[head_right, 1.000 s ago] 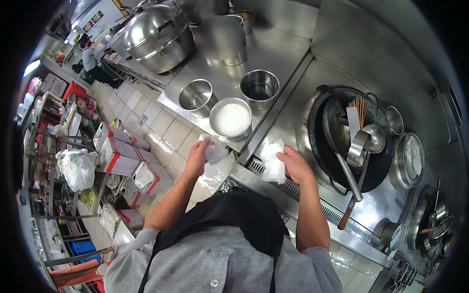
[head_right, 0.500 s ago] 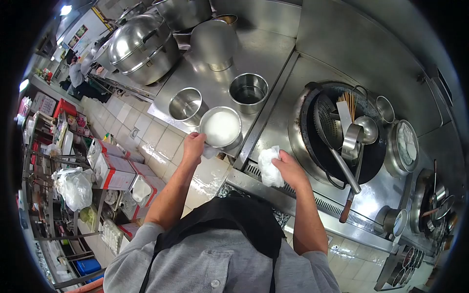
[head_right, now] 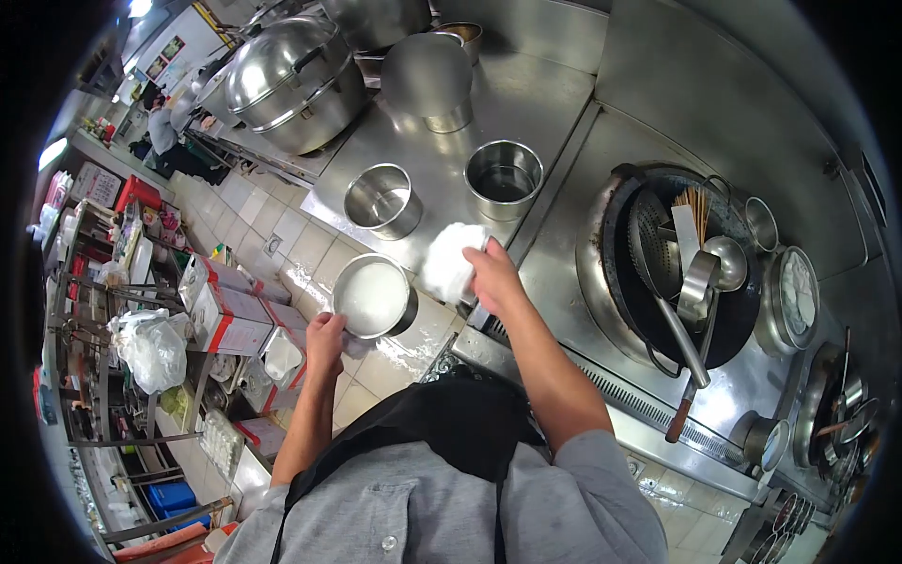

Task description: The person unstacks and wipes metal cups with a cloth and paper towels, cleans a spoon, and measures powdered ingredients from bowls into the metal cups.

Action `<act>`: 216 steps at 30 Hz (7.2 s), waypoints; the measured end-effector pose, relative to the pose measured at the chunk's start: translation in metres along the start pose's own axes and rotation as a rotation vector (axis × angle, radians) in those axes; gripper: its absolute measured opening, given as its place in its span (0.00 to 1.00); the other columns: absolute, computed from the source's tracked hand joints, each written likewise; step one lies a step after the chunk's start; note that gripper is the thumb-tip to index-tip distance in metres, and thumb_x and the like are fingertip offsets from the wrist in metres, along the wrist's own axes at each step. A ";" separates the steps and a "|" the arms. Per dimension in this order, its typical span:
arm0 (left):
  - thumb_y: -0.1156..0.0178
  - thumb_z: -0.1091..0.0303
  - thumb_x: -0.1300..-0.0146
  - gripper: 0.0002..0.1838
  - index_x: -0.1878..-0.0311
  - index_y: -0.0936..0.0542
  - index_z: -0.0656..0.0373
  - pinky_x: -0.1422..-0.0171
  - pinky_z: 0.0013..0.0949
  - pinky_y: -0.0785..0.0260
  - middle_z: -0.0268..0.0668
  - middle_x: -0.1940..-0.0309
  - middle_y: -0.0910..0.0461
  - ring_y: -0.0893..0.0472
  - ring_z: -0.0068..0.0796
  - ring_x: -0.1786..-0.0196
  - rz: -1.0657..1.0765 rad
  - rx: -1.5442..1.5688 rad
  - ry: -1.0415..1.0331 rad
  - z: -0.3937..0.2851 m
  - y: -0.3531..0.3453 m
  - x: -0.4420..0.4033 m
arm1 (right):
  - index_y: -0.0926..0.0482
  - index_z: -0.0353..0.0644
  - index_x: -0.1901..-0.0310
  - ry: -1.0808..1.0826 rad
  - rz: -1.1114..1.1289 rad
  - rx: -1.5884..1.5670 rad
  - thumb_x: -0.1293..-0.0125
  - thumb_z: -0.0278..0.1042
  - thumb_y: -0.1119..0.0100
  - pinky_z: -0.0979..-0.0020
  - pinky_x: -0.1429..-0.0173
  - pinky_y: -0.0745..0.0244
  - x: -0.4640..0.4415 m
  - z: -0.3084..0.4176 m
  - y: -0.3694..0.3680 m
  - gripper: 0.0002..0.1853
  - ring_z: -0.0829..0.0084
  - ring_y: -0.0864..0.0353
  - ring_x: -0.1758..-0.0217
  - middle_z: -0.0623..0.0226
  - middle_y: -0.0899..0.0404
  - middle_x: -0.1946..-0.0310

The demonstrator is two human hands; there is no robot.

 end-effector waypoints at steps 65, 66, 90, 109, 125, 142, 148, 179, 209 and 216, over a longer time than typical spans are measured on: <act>0.42 0.76 0.31 0.08 0.51 0.23 0.56 0.51 0.32 0.27 0.28 0.54 0.21 0.22 0.22 0.55 0.786 0.526 -0.156 -0.053 -0.075 0.046 | 0.25 0.42 0.39 -0.320 0.055 0.417 0.25 0.55 0.35 0.70 0.54 0.19 0.083 -0.026 0.015 0.26 0.72 0.19 0.53 0.68 0.19 0.51; 0.42 0.77 0.32 0.10 0.49 0.25 0.55 0.49 0.33 0.26 0.29 0.53 0.22 0.21 0.23 0.54 0.766 0.529 -0.152 -0.061 -0.077 0.063 | 0.26 0.43 0.35 -0.412 0.214 0.328 0.24 0.54 0.37 0.69 0.50 0.18 0.092 -0.043 0.000 0.27 0.72 0.17 0.49 0.68 0.18 0.46; 0.31 0.71 0.31 0.18 0.40 0.21 0.59 0.39 0.36 0.24 0.36 0.49 0.15 0.16 0.27 0.47 0.632 0.383 -0.024 -0.058 -0.173 0.153 | 0.23 0.34 0.40 -0.041 0.291 0.483 0.25 0.29 0.38 0.70 0.43 0.22 0.144 0.039 0.052 0.16 0.77 0.17 0.49 0.65 0.16 0.50; 0.39 0.63 0.31 0.13 0.57 0.19 0.66 0.67 0.39 0.16 0.42 0.71 0.16 0.13 0.36 0.71 0.519 -0.403 -0.231 -0.182 -0.340 -0.119 | 0.29 0.32 0.33 0.155 -0.369 0.192 0.29 0.24 0.40 0.67 0.34 0.26 0.122 0.069 0.163 0.24 0.69 0.19 0.40 0.59 0.19 0.43; 0.44 0.65 0.30 0.13 0.51 0.21 0.64 0.62 0.37 0.17 0.41 0.66 0.13 0.12 0.33 0.69 0.522 -0.146 -0.278 -0.294 -0.303 -0.159 | 0.25 0.36 0.36 0.181 -0.258 -0.023 0.33 0.20 0.40 0.57 0.34 0.21 -0.103 0.079 0.059 0.23 0.58 0.15 0.43 0.55 0.17 0.44; 0.42 0.66 0.32 0.12 0.53 0.20 0.66 0.63 0.36 0.16 0.43 0.66 0.13 0.11 0.35 0.68 0.644 -0.198 -0.217 -0.212 -0.301 -0.148 | 0.16 0.39 0.47 0.337 -0.468 0.652 0.21 0.45 0.44 0.63 0.46 0.23 -0.056 0.120 0.069 0.17 0.65 0.17 0.52 0.59 0.16 0.51; 0.42 0.67 0.30 0.12 0.53 0.19 0.66 0.61 0.38 0.14 0.43 0.65 0.13 0.10 0.36 0.66 0.680 -0.296 -0.225 -0.202 -0.310 -0.149 | 0.21 0.40 0.43 0.217 -0.494 0.542 0.18 0.54 0.50 0.68 0.54 0.21 -0.050 0.121 0.071 0.24 0.72 0.17 0.52 0.66 0.17 0.48; 0.34 0.59 0.29 0.15 0.53 0.19 0.63 0.44 0.50 0.23 0.54 0.55 0.16 0.16 0.59 0.48 0.284 -0.505 -0.775 -0.208 -0.255 -0.086 | 0.25 0.41 0.39 0.074 -0.482 0.432 0.22 0.56 0.43 0.69 0.62 0.20 -0.020 0.092 0.076 0.25 0.71 0.15 0.57 0.64 0.19 0.46; 0.42 0.60 0.24 0.13 0.57 0.21 0.61 0.48 0.58 0.25 0.52 0.59 0.16 0.17 0.62 0.52 -0.068 -0.560 -1.460 -0.447 -0.266 -0.212 | 0.21 0.41 0.47 0.020 -0.846 0.640 0.24 0.39 0.39 0.71 0.63 0.19 0.262 -0.009 0.166 0.12 0.73 0.14 0.60 0.68 0.17 0.57; 0.55 0.52 0.20 0.20 0.50 0.18 0.55 0.42 0.59 0.23 0.51 0.50 0.14 0.15 0.56 0.45 0.074 -1.009 -1.405 -0.409 -0.343 -0.281 | 0.19 0.38 0.43 -0.062 -0.901 0.723 0.25 0.39 0.38 0.69 0.62 0.18 0.303 -0.092 0.148 0.17 0.73 0.14 0.59 0.63 0.14 0.57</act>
Point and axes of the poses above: each hand's wrist, its own x-axis away from the middle knuckle, its own y-axis out of the back of the hand, z = x × y, the point moved 7 cm from there along -x, towards the middle knuckle
